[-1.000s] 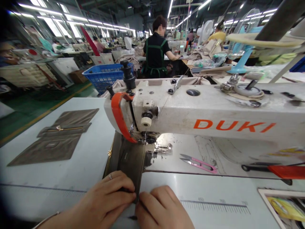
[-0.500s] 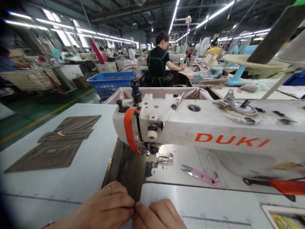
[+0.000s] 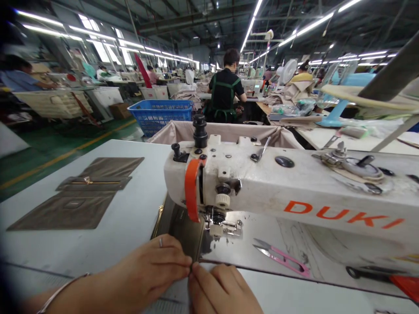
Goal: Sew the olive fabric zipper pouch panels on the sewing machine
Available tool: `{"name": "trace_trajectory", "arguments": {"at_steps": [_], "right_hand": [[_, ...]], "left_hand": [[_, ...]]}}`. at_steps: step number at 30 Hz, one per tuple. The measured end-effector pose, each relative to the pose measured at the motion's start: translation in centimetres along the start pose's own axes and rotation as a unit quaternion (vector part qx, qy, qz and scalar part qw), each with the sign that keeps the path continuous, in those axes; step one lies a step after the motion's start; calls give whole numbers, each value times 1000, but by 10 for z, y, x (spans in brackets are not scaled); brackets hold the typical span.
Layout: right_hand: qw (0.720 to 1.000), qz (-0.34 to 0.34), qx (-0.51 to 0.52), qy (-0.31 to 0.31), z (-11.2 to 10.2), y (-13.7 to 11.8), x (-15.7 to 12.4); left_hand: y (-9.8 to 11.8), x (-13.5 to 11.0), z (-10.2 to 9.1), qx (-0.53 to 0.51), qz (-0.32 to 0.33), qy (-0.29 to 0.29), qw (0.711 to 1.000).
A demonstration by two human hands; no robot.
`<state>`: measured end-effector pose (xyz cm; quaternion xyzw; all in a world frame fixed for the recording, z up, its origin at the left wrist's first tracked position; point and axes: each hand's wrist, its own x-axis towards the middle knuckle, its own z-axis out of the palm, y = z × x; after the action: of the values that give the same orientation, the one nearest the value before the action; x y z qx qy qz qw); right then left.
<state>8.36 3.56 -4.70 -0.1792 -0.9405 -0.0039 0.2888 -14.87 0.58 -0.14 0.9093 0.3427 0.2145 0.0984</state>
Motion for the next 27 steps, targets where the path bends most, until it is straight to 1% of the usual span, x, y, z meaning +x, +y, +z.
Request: {"name": "trace_trajectory", "arguments": {"at_steps": [3,6,12,17,19,21,23,27], "right_hand": [[1000,6,19,7,-1,7,8],[998,28,48,-7,-5,11,16],[989,67,87,-95,-18,19,30],[986,106,88,-92,-19,25,36],[983,126,86,-106,-16,28,37],[978,144,86,-124,-13,31,37],[975,162,83,-129,-11,33,39],[975,183,74,-103,-6,33,41]], "left_hand": [[-10,2,2,8,-2,-7,1000],[-18,6,3,31,10,-11,999],[-36,13,4,58,-2,-23,998],[-52,20,6,59,5,17,998],[-56,24,5,55,-3,26,998],[-59,29,2,52,-19,26,998],[-61,34,-2,54,-31,25,998],[-66,39,-6,63,-56,18,996]]}}
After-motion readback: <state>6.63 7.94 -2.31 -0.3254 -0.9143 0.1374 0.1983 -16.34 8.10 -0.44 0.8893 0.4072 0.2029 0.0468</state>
